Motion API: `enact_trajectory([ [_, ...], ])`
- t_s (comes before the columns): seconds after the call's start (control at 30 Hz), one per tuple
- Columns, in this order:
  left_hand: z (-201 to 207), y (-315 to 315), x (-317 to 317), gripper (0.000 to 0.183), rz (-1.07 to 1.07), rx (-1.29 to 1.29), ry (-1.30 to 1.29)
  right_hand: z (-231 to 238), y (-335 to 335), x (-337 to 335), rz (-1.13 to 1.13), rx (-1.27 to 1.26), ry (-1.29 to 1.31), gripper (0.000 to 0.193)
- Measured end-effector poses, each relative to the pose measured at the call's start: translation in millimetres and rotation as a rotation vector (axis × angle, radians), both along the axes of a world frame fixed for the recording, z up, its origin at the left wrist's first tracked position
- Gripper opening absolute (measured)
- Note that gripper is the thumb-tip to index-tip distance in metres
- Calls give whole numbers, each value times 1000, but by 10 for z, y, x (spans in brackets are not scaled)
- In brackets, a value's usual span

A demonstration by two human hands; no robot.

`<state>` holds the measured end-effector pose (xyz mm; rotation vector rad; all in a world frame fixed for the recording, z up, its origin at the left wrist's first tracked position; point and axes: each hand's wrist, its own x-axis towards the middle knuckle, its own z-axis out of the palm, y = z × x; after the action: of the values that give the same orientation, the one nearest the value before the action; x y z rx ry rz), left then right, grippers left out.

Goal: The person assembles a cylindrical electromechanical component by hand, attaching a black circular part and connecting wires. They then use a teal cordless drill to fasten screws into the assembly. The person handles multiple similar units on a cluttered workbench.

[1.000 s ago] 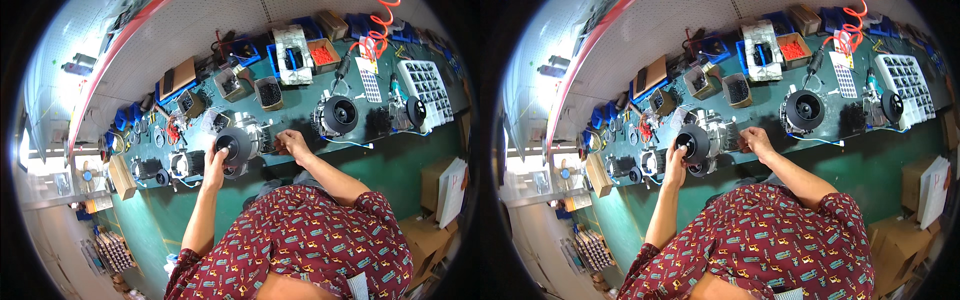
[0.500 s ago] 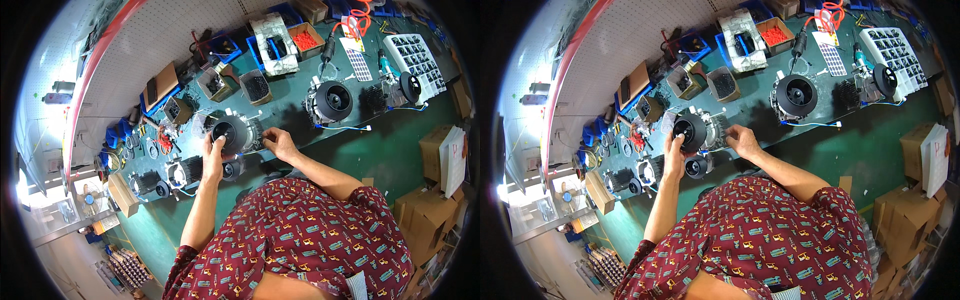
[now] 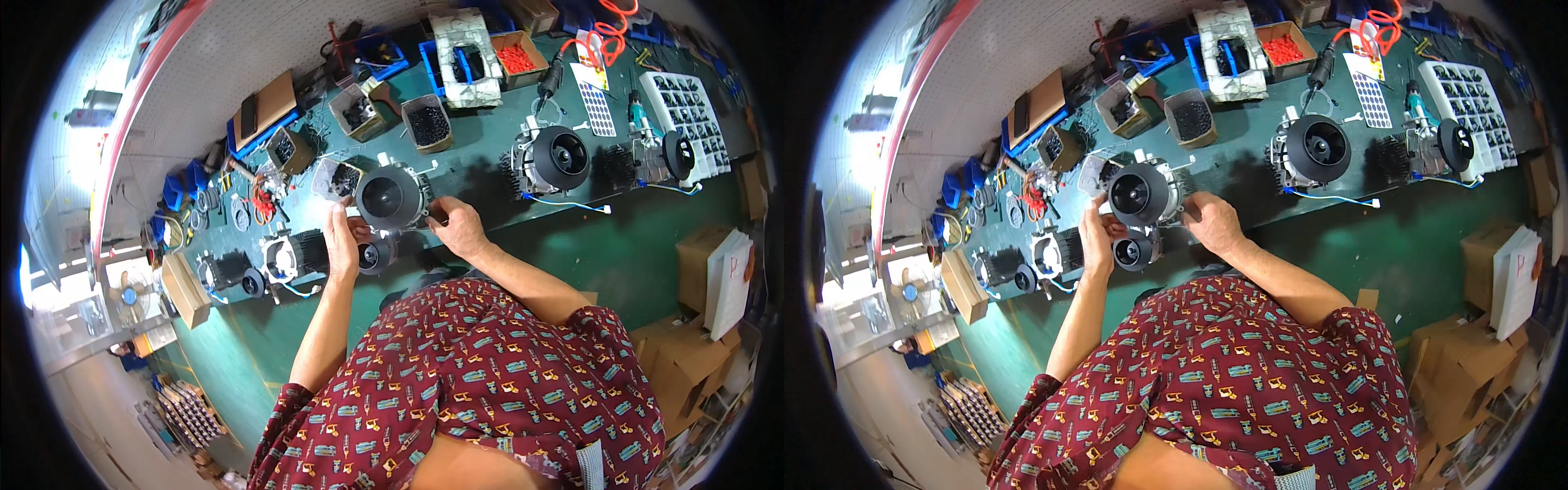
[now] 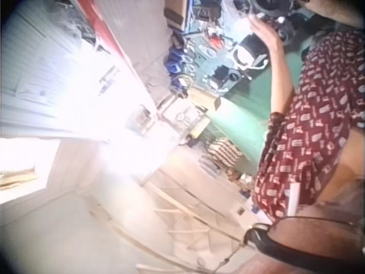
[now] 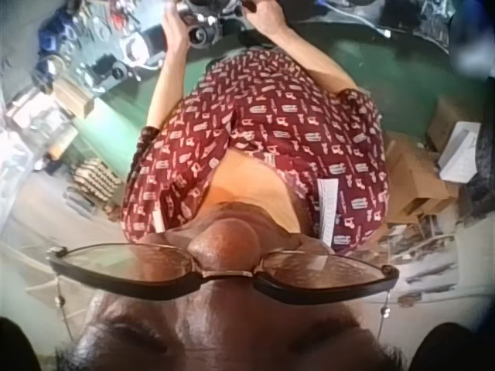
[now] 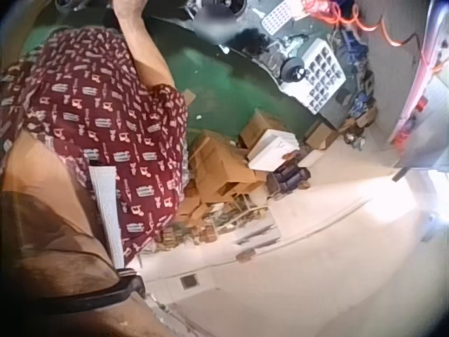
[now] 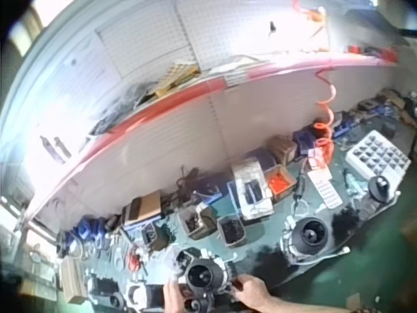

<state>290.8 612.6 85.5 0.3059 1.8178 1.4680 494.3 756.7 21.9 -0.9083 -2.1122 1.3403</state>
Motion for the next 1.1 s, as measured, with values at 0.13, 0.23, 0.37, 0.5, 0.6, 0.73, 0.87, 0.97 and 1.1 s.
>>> enact_trajectory([
  [0.13, -280, -202, 87, 26, -266, -335, 589, 6, -2, -30, -7, 16, -24, 19],
  [0.23, -221, -131, 299, 31, -387, -465, 838, 8, -35, -39, -3, 2, -46, 20],
  [0.37, -217, -158, 269, 29, -406, -474, 903, 33, -47, -82, 34, 147, -90, 19],
  [0.5, -95, -83, 226, 24, -505, -473, 931, 16, -13, -92, 52, 277, -104, 16],
  [0.6, -197, -116, 200, 21, -504, -415, 921, -11, -30, -88, 68, 313, -123, 15],
  [0.73, -337, -175, 186, 21, -467, -357, 916, -48, -43, -112, 56, 319, -161, 18],
  [0.87, -143, -197, 168, 32, -386, -313, 772, -92, 63, -70, -8, -22, -85, 15],
  [0.97, -151, -163, 138, 43, -199, -266, 675, 37, 138, -172, -111, -341, -73, 13],
  [1.1, -723, 39, 111, 41, -11, 1, 505, -124, 209, -357, -76, -591, 232, 16],
])
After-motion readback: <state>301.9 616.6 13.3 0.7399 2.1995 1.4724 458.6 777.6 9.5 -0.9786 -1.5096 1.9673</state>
